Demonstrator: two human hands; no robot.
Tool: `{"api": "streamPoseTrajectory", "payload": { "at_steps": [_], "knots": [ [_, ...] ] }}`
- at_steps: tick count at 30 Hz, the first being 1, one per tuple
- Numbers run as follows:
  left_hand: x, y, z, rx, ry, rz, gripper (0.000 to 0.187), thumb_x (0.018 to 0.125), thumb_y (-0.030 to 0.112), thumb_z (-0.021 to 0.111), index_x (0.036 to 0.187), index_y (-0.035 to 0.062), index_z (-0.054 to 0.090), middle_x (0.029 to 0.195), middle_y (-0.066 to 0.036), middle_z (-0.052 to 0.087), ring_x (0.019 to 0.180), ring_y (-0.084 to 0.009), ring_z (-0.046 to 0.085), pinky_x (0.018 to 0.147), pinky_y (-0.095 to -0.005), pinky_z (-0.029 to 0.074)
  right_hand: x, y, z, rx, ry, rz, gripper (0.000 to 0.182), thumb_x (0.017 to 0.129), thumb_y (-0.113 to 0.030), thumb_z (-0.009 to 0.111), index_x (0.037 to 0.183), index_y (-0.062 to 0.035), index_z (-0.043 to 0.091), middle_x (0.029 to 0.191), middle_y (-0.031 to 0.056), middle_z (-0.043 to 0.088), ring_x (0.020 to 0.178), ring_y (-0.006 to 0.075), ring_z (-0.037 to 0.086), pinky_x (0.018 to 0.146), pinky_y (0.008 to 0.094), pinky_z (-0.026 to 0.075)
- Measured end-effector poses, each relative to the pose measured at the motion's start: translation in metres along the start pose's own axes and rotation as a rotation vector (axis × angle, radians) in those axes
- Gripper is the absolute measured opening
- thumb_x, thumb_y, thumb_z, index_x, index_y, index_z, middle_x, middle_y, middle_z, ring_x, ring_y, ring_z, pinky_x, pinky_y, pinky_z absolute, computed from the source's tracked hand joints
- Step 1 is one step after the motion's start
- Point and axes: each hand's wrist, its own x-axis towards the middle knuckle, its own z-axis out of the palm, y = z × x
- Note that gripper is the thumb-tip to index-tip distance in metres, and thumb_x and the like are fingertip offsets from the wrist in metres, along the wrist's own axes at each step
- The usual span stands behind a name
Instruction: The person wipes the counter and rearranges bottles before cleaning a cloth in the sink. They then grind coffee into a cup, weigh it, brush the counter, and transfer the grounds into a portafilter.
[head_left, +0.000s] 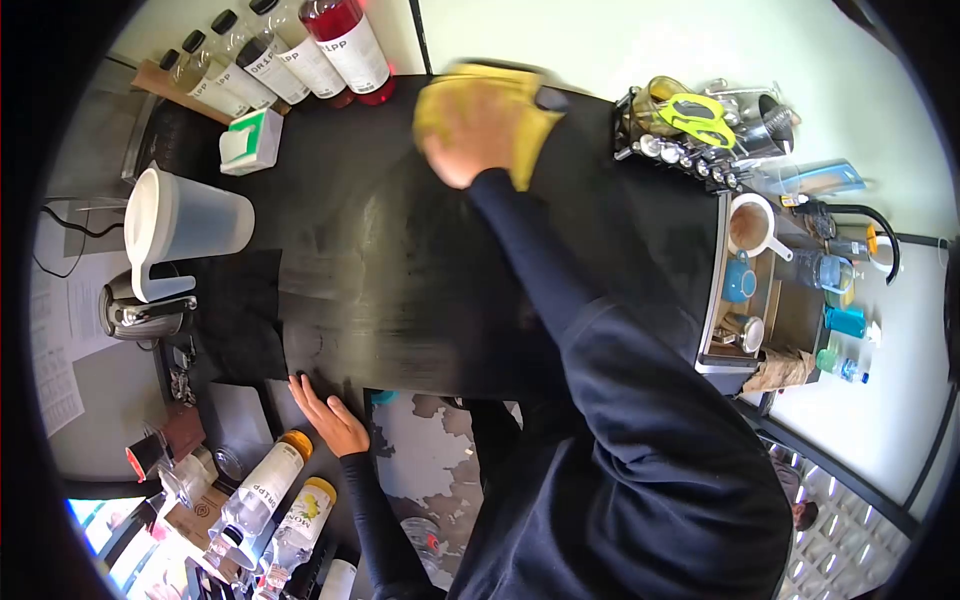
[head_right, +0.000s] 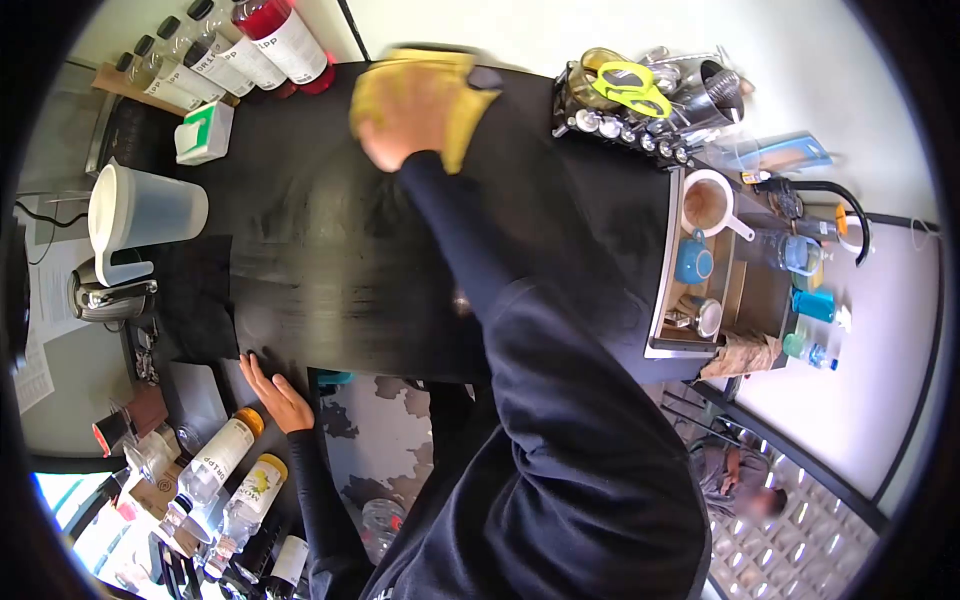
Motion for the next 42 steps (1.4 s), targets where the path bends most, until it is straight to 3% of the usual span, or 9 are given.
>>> {"api": "streamPoseTrajectory", "payload": {
  "at_steps": [6,11,14,20,24,28,32,36,42],
  "knots": [
    [0.002,-0.006,-0.005,-0.011,-0.022,0.022,0.056,0.11,0.033,0.029,0.155,-0.0001,0.032,0.165,-0.024,0.024,0.153,-0.0425,0.023,0.124,-0.0508,0.021,-0.146,-0.069,-0.055,0.459,-0.295,-0.748,0.055,0.093,-0.045,0.06,0.145,-0.0278,0.057,0.16,0.0136,0.039,0.151,0.0336,0.03,0.123,0.0568,0.022],
    [0.002,-0.006,-0.006,-0.054,-0.028,-0.012,0.057,0.109,0.034,0.03,0.153,-0.0027,0.034,0.165,-0.026,0.024,0.153,-0.045,0.022,0.124,-0.0519,0.02,-0.065,0.039,-0.086,0.121,-0.313,-0.359,0.043,0.089,-0.039,0.063,0.121,-0.0105,0.066,0.124,0.0184,0.061,0.124,0.0414,0.052,0.111,0.0537,0.037],
    [0.003,-0.008,-0.004,-0.065,-0.02,0.0,0.06,0.109,0.037,0.031,0.152,-0.0048,0.035,0.164,-0.027,0.026,0.151,-0.0475,0.023,0.123,-0.0537,0.019,-0.011,0.027,-0.029,-0.295,-0.058,-0.094,0.062,0.1,-0.043,0.047,0.157,-0.0193,0.039,0.162,0.0203,0.034,0.151,0.0432,0.024,0.119,0.0658,0.02],
    [0.003,-0.011,-0.006,-0.037,-0.032,0.016,0.059,0.11,0.038,0.028,0.153,-0.0018,0.035,0.164,-0.026,0.026,0.152,-0.0449,0.023,0.123,-0.0511,0.021,-0.049,-0.119,-0.007,0.285,-0.238,-0.829,0.053,0.098,-0.037,0.049,0.146,-0.0156,0.054,0.153,0.0149,0.048,0.149,0.0341,0.035,0.122,0.0559,0.023],
    [0.004,-0.009,-0.009,-0.095,-0.046,-0.052,0.057,0.104,0.028,0.042,0.15,-0.0045,0.039,0.162,-0.027,0.029,0.15,-0.0478,0.025,0.123,-0.0554,0.02,-0.036,-0.159,0.014,0.087,-0.054,-0.556,0.056,0.1,-0.034,0.046,0.148,-0.0059,0.049,0.158,0.0154,0.042,0.148,0.0345,0.035,0.121,0.0545,0.025],
    [0.004,-0.012,-0.009,-0.086,-0.072,-0.042,0.061,0.102,0.039,0.047,0.148,-0.0021,0.042,0.161,-0.024,0.032,0.151,-0.0456,0.026,0.123,-0.0581,0.018,-0.068,-0.173,-0.004,0.27,-0.332,-0.885,0.055,0.099,-0.034,0.048,0.147,-0.0059,0.05,0.156,0.0148,0.045,0.147,0.0334,0.037,0.121,0.0523,0.024],
    [0.002,-0.012,-0.008,-0.029,-0.007,-0.08,0.067,0.106,0.048,0.036,0.15,-0.0024,0.039,0.161,-0.025,0.03,0.152,-0.0459,0.022,0.123,-0.0608,0.013,-0.117,-0.21,-0.012,0.082,-0.122,-0.558,0.057,0.099,-0.031,0.049,0.148,-0.0001,0.048,0.158,0.0216,0.04,0.149,0.0367,0.035,0.123,0.0531,0.022],
    [-0.004,-0.019,-0.001,-0.067,0.053,-0.081,0.08,0.104,0.054,0.037,0.156,-0.0051,0.025,0.164,-0.028,0.021,0.153,-0.0467,0.017,0.123,-0.0616,0.01,-0.23,-0.215,-0.034,0.331,-0.37,-0.851,0.061,0.099,-0.032,0.051,0.15,-0.0003,0.044,0.161,0.0189,0.038,0.152,0.0331,0.03,0.125,0.0521,0.018],
    [-0.004,-0.023,-0.003,-0.12,0.083,-0.111,0.081,0.098,0.044,0.048,0.156,-0.0071,0.024,0.165,-0.029,0.02,0.155,-0.0458,0.011,0.125,-0.0573,0.006,-0.206,-0.266,-0.038,0.435,-0.578,-0.707,0.053,0.095,-0.024,0.052,0.143,-0.0005,0.052,0.151,0.0208,0.049,0.145,0.0374,0.039,0.12,0.0516,0.027]
  ]
}}
